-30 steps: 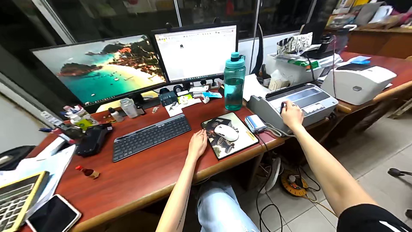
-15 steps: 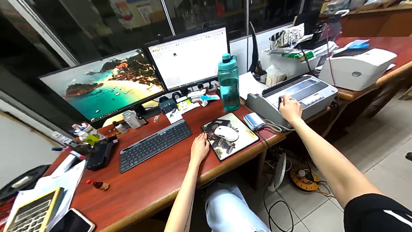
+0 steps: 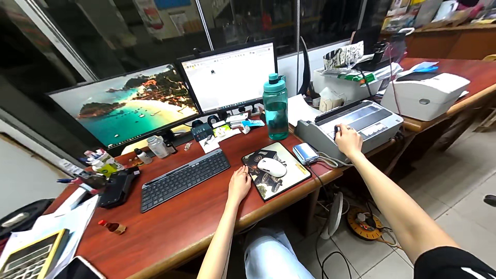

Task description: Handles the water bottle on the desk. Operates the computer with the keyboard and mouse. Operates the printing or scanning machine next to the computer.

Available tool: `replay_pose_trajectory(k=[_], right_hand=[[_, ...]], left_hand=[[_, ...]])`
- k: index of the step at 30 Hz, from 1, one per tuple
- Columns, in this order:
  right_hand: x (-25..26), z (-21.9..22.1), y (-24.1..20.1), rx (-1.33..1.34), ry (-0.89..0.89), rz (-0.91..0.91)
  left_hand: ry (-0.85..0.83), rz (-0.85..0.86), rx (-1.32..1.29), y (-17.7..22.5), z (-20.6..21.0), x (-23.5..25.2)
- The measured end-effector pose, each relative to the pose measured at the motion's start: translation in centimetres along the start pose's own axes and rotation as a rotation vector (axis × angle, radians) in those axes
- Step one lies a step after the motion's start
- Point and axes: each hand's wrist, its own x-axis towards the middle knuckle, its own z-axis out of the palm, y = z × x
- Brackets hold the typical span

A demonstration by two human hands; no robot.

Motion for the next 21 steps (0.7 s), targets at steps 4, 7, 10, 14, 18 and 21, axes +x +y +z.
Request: replay_pose_trajectory(k=[4,7,10,14,18,21], right_hand=[[-0.19,-0.4,-0.31,0.016,-0.028,0.0],[-0.19,-0.23,-0.19,0.018,-0.023,0.007],[-0.06,0.02,0.1,0.016,-0.008,0.006],[-0.03,0.04,0.08,0.011,-0.01,0.003],[-0.01,-0.05,0.07,0.002,-0.014,0.003],[0.04,0.13,0.24,0.007,-0.003,-0.007]], left_hand=[[-0.018,-0.006,-0.025,0.23,-0.38,-0.12],[-0.014,-0.005,-0.03,0.15,-0.33,-0.13],[-0.012,-0.002,-0.033,0.14,-0.25,-0.13],[-0.011,-0.006,-0.022,0.18,-0.23,-0.08],[-0.002,-0.003,-0.02,0.19,-0.21,-0.08],[0.006,0.002,-0.027,0.15,-0.24,-0.17]])
